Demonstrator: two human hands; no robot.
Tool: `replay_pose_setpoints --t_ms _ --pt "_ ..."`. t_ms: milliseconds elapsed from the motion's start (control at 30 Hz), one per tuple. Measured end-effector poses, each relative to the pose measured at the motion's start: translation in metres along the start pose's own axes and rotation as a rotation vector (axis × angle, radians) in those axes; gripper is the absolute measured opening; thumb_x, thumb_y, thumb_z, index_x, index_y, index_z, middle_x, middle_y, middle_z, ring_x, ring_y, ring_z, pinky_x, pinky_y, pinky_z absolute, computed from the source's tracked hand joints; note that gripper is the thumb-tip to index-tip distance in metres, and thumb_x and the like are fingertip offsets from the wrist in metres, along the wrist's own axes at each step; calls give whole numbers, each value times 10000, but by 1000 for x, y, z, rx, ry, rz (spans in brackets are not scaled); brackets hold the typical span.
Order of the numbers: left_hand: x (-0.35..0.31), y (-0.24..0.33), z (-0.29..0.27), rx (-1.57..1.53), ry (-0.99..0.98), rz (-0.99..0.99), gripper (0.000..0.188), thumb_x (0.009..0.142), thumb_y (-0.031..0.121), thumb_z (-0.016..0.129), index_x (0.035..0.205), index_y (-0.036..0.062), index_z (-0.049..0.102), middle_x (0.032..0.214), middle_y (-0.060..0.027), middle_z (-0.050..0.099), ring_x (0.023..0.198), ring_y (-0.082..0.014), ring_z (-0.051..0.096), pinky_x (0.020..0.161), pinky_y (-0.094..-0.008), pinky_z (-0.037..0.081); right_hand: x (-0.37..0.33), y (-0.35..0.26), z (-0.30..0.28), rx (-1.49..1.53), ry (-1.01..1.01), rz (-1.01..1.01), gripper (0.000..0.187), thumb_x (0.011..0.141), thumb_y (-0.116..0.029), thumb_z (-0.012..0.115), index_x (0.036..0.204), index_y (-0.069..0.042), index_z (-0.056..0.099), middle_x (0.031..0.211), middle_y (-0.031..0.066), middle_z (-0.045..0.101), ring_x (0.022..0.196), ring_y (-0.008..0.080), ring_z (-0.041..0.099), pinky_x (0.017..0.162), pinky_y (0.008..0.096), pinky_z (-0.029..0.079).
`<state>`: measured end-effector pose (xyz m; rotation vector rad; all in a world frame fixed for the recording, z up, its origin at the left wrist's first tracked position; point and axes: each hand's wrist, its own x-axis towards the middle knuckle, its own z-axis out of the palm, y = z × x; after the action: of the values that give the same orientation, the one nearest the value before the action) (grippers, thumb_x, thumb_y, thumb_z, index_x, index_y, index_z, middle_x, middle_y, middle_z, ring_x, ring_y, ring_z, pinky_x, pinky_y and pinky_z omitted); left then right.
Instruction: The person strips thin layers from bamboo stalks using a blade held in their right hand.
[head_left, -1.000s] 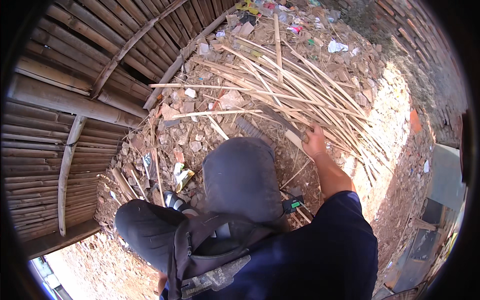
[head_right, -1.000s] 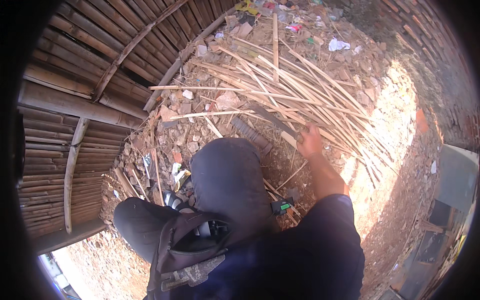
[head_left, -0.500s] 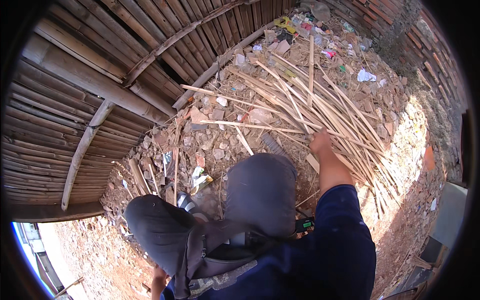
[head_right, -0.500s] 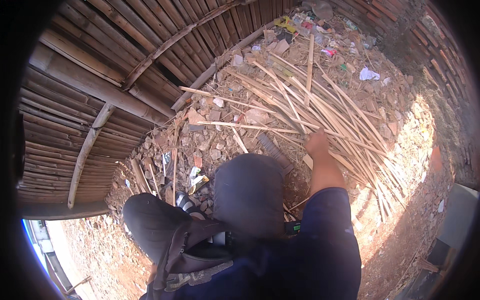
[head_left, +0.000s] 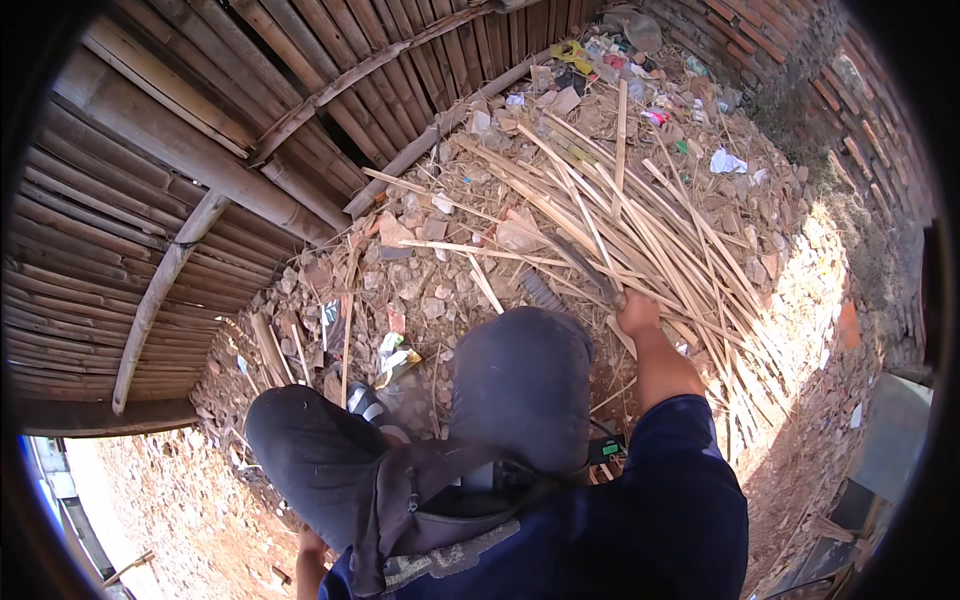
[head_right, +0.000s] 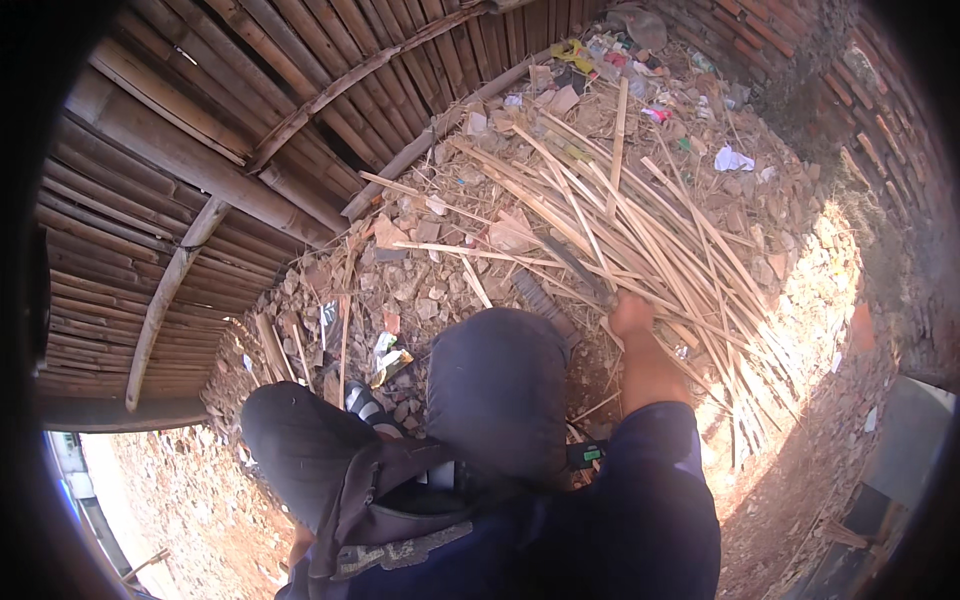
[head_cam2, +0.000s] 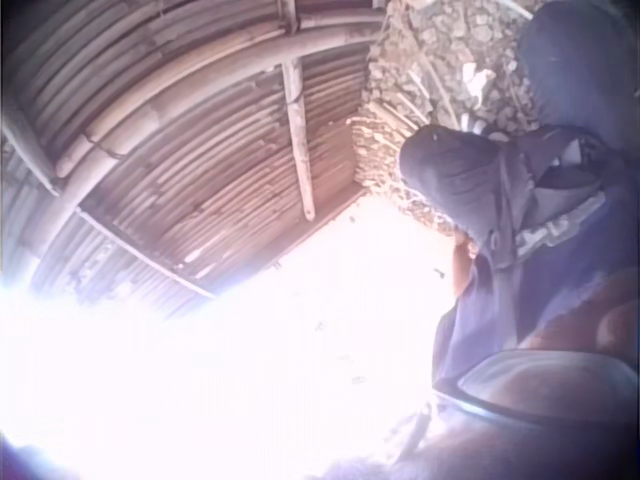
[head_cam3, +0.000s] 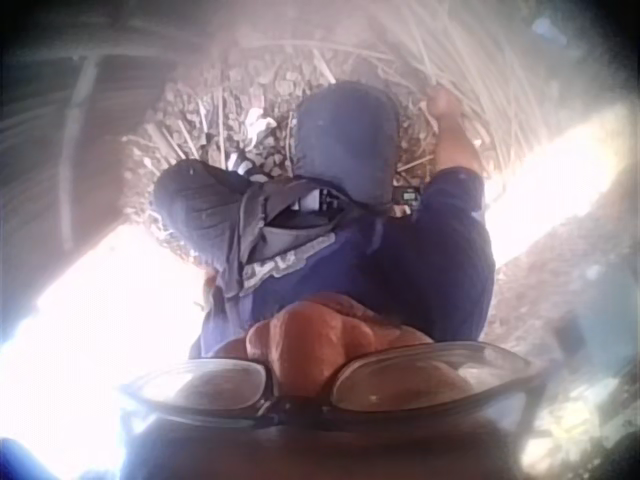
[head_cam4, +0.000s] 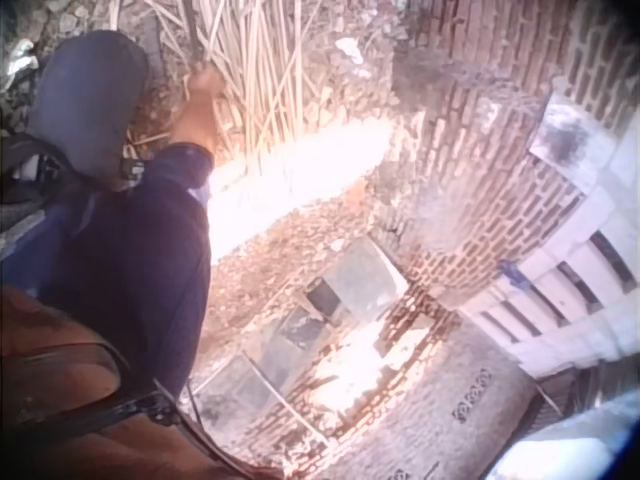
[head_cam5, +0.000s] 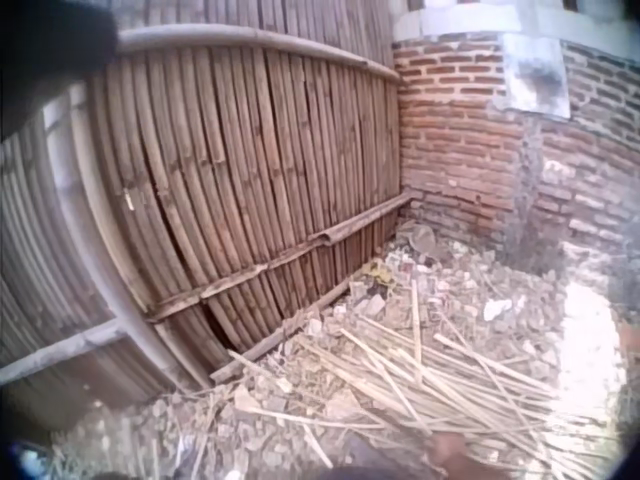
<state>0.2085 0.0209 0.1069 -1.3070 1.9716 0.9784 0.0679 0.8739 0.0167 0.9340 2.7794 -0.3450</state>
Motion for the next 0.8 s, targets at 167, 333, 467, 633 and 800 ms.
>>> replay_pose_setpoints --t_ms 167,333,467,633,800 --pt "-5 5 -13 -101 -21 62 512 973 535 526 1337 177 486 1277 -68 590 1040 -250 594 797 -436 495 -12 -11 -53 189 -3 -27 326 764 -155 689 1069 -45 656 1010 248 694 976 432 652 846 482 526" --pt "-14 36 -23 -288 -10 204 431 1030 522 446 1320 204 484 1231 -9 621 1000 -177 593 729 -376 453 1 16 -103 347 86 -89 453 738 -126 708 1177 -30 656 1055 260 692 1014 414 664 884 452 522" --pt "-20 88 -30 -524 232 339 500 1054 480 446 1448 175 402 1322 -53 597 1070 -213 608 803 -397 476 1 11 -175 450 10 -143 457 714 -127 746 1154 -37 667 1051 234 707 998 381 678 886 419 522" --pt "-26 165 -48 -654 343 803 480 1054 350 535 1464 128 423 1255 -93 600 930 -141 602 757 -282 496 -2 -14 -214 352 -223 -23 537 743 -122 746 1246 9 608 1036 177 709 918 260 666 867 374 523" --pt "-92 269 -15 -517 347 1113 347 1054 199 548 1362 42 520 1120 -72 647 854 -84 598 729 -227 492 -19 4 -172 183 -266 -111 614 722 -160 763 1293 -3 602 1133 233 695 1034 334 670 916 381 517"
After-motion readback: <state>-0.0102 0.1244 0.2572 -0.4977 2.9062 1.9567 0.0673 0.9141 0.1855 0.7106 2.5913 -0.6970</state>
